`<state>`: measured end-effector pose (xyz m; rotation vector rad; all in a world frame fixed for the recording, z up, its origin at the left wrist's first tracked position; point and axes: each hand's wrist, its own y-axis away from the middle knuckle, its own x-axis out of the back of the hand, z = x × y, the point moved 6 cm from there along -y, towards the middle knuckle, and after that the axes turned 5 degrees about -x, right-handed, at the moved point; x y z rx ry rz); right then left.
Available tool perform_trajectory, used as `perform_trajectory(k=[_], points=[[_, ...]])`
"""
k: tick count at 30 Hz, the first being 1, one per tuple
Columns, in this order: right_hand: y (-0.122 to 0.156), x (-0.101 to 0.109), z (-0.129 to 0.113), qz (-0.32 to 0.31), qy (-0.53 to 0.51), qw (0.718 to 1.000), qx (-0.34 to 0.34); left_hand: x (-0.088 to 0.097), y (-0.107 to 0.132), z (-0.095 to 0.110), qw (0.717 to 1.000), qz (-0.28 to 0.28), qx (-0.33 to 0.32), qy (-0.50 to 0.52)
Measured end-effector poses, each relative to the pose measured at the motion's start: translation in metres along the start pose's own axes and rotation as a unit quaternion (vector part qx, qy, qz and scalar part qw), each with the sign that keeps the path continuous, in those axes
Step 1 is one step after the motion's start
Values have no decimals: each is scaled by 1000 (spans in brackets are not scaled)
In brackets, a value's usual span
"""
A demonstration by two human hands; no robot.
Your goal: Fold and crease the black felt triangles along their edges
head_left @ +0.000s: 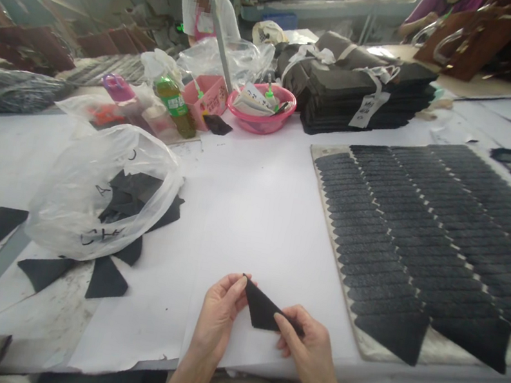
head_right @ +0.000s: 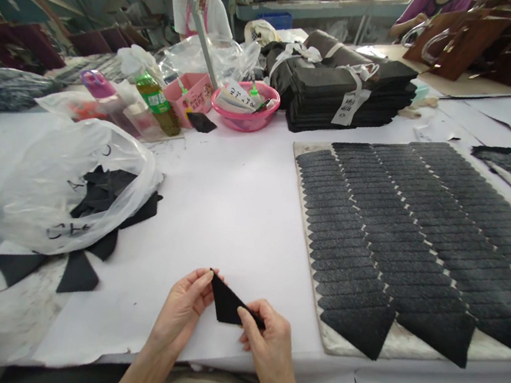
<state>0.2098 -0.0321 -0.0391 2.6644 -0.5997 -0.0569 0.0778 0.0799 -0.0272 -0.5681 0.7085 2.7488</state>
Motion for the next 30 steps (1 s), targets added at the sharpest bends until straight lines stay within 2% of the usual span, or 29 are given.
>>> perform_trajectory(k=[15,30], points=[[-1,0,0,-4,-6,1000,-7,3,-1,-2,1000,-2,0,30],[0,0,2,1,9,1000,4,1,-1,0,1000,6,-18,9]])
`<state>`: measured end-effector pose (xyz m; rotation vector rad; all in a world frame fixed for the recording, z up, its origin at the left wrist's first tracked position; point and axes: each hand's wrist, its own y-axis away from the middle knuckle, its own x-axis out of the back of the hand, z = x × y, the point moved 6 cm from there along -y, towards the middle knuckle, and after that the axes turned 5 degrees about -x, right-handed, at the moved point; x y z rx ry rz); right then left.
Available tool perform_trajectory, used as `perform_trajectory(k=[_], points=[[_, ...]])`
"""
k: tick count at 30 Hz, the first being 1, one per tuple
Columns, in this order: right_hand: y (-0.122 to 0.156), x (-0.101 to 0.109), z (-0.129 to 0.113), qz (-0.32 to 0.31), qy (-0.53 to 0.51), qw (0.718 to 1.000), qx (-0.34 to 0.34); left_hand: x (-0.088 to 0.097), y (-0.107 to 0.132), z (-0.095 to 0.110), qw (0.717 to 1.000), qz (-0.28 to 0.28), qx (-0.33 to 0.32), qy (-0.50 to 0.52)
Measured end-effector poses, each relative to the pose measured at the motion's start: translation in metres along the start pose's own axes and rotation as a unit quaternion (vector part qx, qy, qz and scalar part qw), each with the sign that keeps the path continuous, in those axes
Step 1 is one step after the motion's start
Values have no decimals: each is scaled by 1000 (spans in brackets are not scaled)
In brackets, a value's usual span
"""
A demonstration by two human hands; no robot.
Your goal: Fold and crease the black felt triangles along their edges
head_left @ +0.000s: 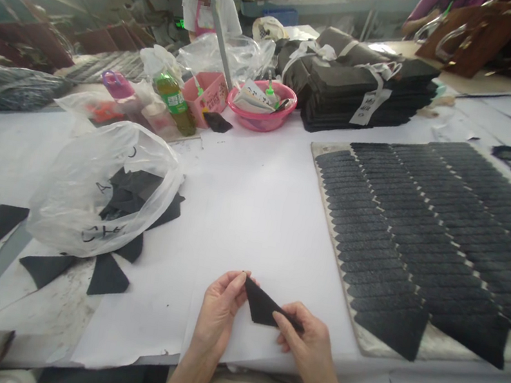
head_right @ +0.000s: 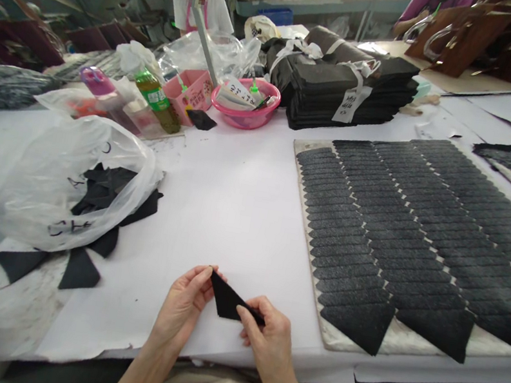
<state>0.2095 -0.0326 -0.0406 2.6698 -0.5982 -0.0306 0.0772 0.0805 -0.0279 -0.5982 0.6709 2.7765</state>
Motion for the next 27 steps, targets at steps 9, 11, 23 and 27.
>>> perform_trajectory(k=[9,11,23,27], points=[[1,0,-5,-1,-44,999,-24,1,-1,1,999,11,6,41],[2,1,-5,-3,-71,997,-39,3,-2,3,998,23,4,56],[-1,5,-8,-1,-156,986,-57,4,-3,5,996,52,10,73],[0,4,-8,-7,-159,986,-51,2,-3,6,995,55,10,77]])
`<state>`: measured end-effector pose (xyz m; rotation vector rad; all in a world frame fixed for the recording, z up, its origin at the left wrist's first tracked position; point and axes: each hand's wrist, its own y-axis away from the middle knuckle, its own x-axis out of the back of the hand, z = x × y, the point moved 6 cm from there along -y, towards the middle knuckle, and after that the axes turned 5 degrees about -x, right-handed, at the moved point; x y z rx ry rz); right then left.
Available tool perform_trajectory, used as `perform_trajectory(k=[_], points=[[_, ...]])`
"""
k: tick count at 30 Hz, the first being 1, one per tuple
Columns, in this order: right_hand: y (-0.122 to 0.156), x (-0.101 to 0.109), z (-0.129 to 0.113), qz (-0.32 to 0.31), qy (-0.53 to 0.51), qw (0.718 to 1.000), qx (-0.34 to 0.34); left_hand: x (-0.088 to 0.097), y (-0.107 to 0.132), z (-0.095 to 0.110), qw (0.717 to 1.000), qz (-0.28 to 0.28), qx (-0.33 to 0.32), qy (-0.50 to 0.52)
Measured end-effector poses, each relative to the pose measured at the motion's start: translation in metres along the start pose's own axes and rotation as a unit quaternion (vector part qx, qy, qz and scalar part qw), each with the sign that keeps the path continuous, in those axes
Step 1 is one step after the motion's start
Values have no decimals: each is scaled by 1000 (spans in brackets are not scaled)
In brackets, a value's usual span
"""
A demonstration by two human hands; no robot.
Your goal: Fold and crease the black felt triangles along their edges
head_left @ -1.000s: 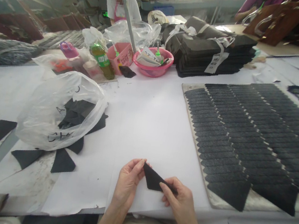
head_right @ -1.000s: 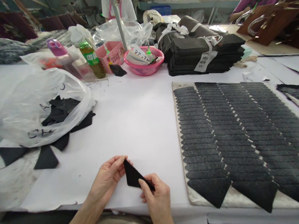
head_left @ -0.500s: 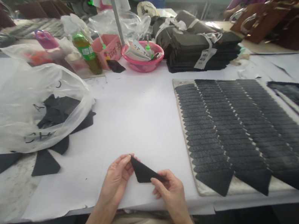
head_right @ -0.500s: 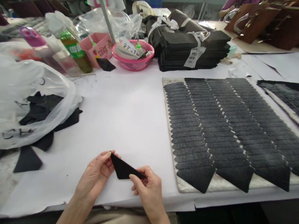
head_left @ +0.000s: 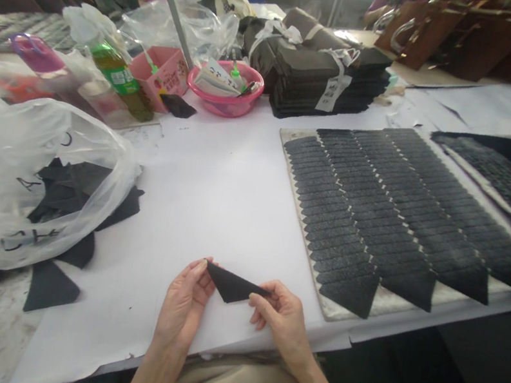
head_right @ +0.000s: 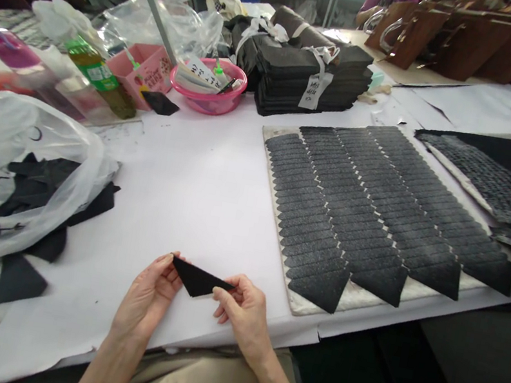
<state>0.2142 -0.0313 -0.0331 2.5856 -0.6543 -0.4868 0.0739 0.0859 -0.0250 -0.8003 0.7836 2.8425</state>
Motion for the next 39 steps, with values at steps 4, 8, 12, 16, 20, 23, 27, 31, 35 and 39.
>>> perform_trajectory(k=[4,8,12,16,20,23,27,31,35,39], points=[[1,0,-1,-2,-6,1000,-3,-1,0,0,1000,-6,0,-1],[0,0,0,-3,-8,1000,-2,1,-1,-1,1000,-7,1,-5],[0,0,1,-9,-6,1000,10,1,-1,-1,1000,-7,-3,-4],[1,-1,-2,-12,10,999,28,0,-1,-1,1000,-2,-6,0],[2,0,-6,1,37,999,37,0,-1,-1,1000,-2,-6,-1],[1,0,-5,4,40,999,27,1,-1,-2,1000,-3,-5,2],[2,1,-5,11,47,999,24,3,-1,-3,1000,-2,-4,3],[3,2,-6,14,58,998,24,3,0,-3,1000,2,1,2],[1,2,-4,7,57,998,27,3,0,-3,1000,0,1,-1],[-1,2,-2,6,61,998,24,3,-1,-4,1000,-5,3,-2]])
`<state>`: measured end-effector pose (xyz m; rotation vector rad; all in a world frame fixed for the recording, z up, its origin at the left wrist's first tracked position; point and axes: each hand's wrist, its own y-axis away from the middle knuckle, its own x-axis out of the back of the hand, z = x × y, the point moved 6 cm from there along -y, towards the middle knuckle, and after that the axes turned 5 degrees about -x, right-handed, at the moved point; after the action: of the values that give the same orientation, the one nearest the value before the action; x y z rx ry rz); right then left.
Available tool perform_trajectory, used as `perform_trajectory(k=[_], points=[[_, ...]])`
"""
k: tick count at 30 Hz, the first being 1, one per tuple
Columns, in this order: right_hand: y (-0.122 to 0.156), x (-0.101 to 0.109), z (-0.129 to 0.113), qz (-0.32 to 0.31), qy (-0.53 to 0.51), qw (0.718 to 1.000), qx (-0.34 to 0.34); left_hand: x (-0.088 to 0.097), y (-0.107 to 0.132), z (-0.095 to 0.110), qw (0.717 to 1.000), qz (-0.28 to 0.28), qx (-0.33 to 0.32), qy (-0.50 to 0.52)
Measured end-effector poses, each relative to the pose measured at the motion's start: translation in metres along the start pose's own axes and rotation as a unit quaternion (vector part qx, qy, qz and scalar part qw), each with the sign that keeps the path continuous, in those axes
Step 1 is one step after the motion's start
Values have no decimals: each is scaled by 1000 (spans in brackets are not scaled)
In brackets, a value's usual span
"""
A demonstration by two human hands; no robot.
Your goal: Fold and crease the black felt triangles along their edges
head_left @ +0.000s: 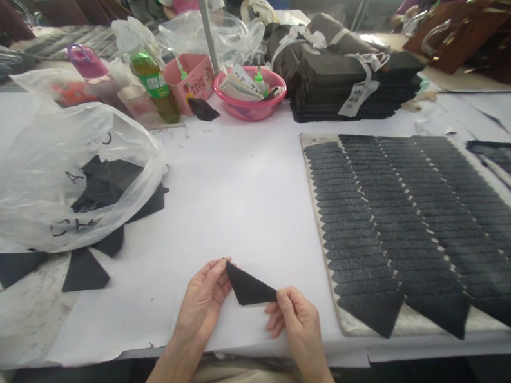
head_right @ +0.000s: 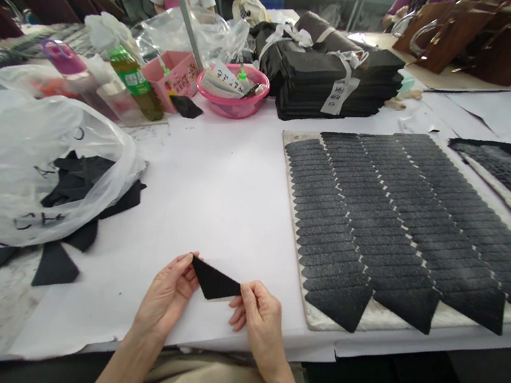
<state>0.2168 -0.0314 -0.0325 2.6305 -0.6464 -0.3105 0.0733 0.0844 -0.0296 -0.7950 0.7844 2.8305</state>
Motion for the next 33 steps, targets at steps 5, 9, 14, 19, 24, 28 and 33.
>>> perform_trajectory(k=[5,9,14,19,24,28,33], points=[[1,0,-4,3,-1,1000,-5,0,0,0,1000,0,2,0],[1,-1,-5,4,-4,1000,-8,1,0,0,1000,5,3,4],[0,0,-3,0,3,1000,-2,1,0,0,1000,3,4,1],[0,0,-1,1,5,1000,-2,0,0,2,1000,-5,0,-3],[1,-1,-2,-3,6,1000,-1,-1,0,2,1000,-2,2,-1],[1,-1,-4,1,9,1000,-3,-1,1,2,1000,-3,2,2],[1,-1,-3,2,6,1000,1,0,0,0,1000,-7,1,3]])
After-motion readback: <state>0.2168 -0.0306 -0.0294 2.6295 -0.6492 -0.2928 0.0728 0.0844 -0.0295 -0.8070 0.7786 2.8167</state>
